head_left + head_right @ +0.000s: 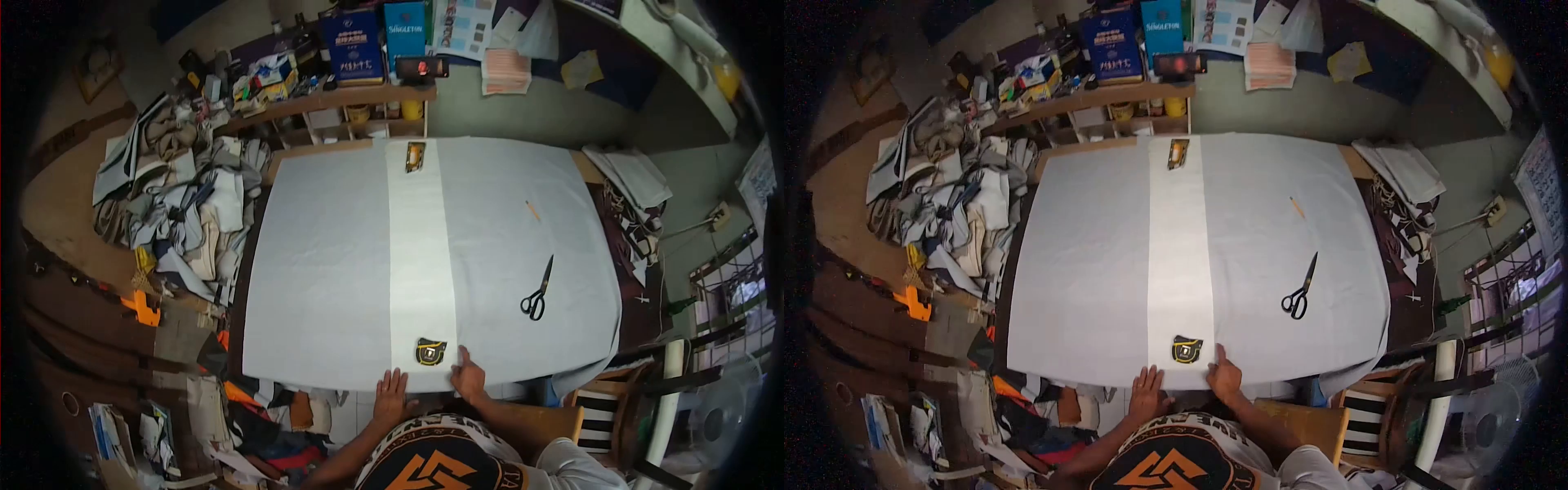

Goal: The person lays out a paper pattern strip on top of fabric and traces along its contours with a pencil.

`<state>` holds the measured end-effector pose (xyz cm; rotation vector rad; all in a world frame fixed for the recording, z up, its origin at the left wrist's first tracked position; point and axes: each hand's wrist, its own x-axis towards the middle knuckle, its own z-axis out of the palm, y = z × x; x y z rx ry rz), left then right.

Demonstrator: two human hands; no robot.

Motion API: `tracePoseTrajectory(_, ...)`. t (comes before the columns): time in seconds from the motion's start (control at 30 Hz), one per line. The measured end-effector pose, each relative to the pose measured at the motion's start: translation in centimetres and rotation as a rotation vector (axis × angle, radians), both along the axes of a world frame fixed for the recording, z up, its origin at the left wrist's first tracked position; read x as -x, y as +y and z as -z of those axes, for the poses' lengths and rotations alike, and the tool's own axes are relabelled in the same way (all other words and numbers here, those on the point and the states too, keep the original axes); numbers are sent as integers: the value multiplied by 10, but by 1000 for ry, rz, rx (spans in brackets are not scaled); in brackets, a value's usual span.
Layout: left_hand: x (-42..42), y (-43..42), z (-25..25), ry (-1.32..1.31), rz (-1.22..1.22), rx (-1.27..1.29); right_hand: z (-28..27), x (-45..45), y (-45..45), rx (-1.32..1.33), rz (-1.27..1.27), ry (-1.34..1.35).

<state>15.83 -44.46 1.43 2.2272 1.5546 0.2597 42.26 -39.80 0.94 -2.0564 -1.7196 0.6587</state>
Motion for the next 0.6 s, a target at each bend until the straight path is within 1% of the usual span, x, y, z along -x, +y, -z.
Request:
tracePoseTrajectory(0.03,0,0,6,-2,8,-12,-6,0,-1,-59,-46,-22)
tracePoseTrajectory(0.07,0,0,4,40,13,8,-4,-2,-1,-69,-40,-23)
tracePoseTrajectory(0.13,1,0,9,91,20,4,6,-7,-3,-139,-197,-98)
tracePoseTrajectory(0.23,-1,5,-6,86,12,12,1,-11,-4,-90,-221,-85)
tracePoseTrajectory(0.37,-2,8,-9,100,24,-52,3,-16,-7,-150,-227,-59)
tracePoseTrajectory(0.53,-7,17,-16,137,29,30,-6,-16,-7,-119,-240,-59)
tracePoseTrajectory(0.6,-13,20,-13,149,22,24,1,-18,-6,-149,-254,-49)
